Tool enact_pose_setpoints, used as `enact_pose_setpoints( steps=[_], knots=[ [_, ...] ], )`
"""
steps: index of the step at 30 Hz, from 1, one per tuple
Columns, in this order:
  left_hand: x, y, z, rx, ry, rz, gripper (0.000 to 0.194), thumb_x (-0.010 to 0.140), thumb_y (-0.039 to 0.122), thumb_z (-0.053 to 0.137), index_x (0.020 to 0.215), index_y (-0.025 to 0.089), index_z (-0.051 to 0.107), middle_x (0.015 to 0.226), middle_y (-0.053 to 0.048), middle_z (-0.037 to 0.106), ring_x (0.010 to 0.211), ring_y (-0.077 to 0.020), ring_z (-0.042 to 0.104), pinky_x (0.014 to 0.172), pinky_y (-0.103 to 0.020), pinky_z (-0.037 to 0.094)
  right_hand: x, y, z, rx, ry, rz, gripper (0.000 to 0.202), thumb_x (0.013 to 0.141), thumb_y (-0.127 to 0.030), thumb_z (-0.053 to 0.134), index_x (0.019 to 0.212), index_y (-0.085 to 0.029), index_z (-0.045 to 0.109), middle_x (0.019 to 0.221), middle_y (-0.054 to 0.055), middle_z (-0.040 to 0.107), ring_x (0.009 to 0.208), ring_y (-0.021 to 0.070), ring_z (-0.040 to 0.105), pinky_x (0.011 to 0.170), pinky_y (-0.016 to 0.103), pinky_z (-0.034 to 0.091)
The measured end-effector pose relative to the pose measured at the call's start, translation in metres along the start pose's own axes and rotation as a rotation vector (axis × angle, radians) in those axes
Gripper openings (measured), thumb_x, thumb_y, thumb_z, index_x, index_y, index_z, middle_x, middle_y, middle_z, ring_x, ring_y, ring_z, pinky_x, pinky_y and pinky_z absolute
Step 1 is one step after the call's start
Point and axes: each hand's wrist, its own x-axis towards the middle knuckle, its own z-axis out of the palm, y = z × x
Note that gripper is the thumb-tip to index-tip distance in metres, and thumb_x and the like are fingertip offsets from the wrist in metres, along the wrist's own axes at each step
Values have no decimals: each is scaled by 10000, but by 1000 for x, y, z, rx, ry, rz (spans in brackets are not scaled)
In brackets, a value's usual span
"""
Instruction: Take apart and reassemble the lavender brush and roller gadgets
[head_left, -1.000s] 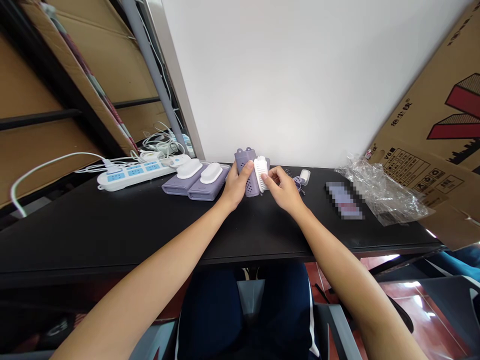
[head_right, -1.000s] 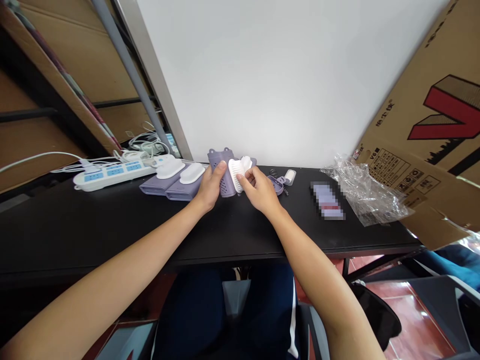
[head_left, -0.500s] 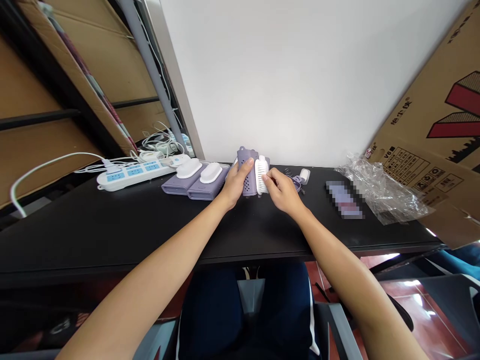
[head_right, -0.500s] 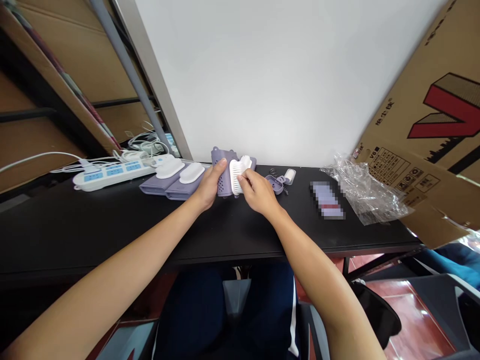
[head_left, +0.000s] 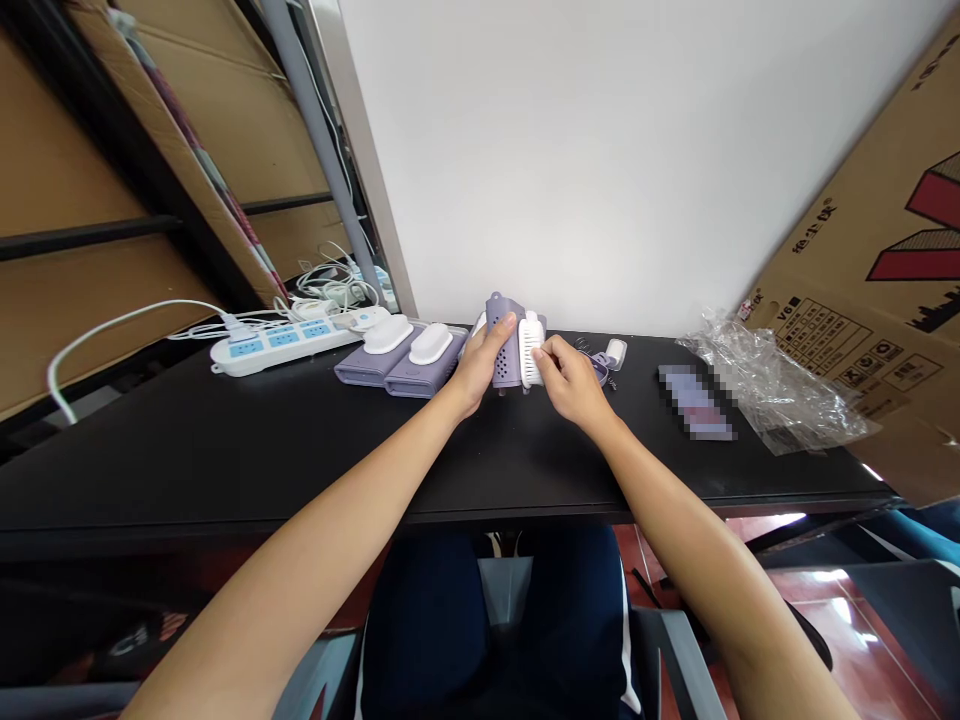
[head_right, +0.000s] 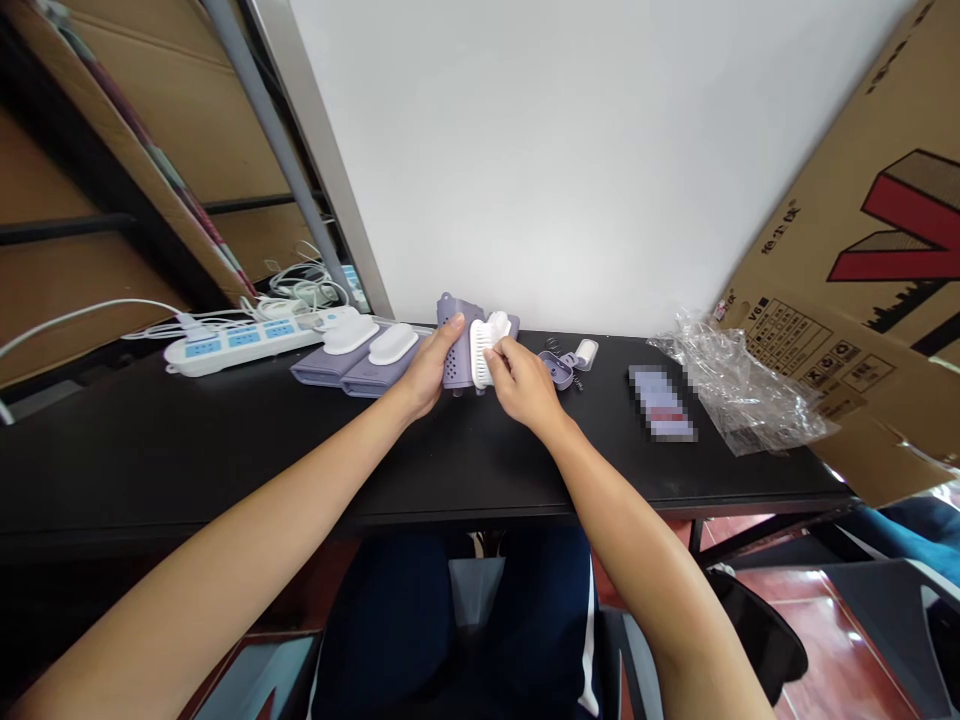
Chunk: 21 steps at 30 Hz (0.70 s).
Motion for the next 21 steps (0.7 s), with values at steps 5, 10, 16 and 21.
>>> enact_pose_setpoints(
  steps=[5, 10, 16, 21],
  knots=[
    [-1, 2, -1, 58, -18, 13, 544, 862, 711, 679, 1072, 210, 691, 1047, -71, 720, 1069, -281, 689, 945, -412, 542, 1, 3, 0, 39, 5, 32, 332, 1023, -489, 460, 796, -252, 407, 708, -42, 461, 666, 150, 435, 669, 307, 320],
    [-2, 4, 0, 60, -5, -27, 537, 865, 700, 683, 1074, 206, 701, 1025, -66, 730, 1042, -284, 701, 925, -402, 545, -1, 2, -1, -21, 6, -15, 312, 1034, -472, 456, 816, -253, 415, 751, -24, 517, 693, 161, 457, 683, 313, 325],
    [-3, 6, 0, 23, -54, -64, 544, 880, 704, 662, 1121, 220, 712, 1079, -79, 747, 1109, -297, 704, 986, -420, 532, 0, 3, 0, 1, 15, 16, 316, 1031, -471, 455, 806, -255, 405, 747, -28, 513, 691, 160, 453, 679, 310, 327],
    [-2, 5, 1, 8, -41, -80, 558, 862, 715, 680, 1096, 210, 718, 1085, -87, 756, 1110, -305, 708, 988, -425, 532, -1, 4, 0, -26, 10, 1, 313, 1038, -470, 453, 815, -255, 404, 750, -28, 503, 696, 163, 449, 689, 311, 324]
  ],
)
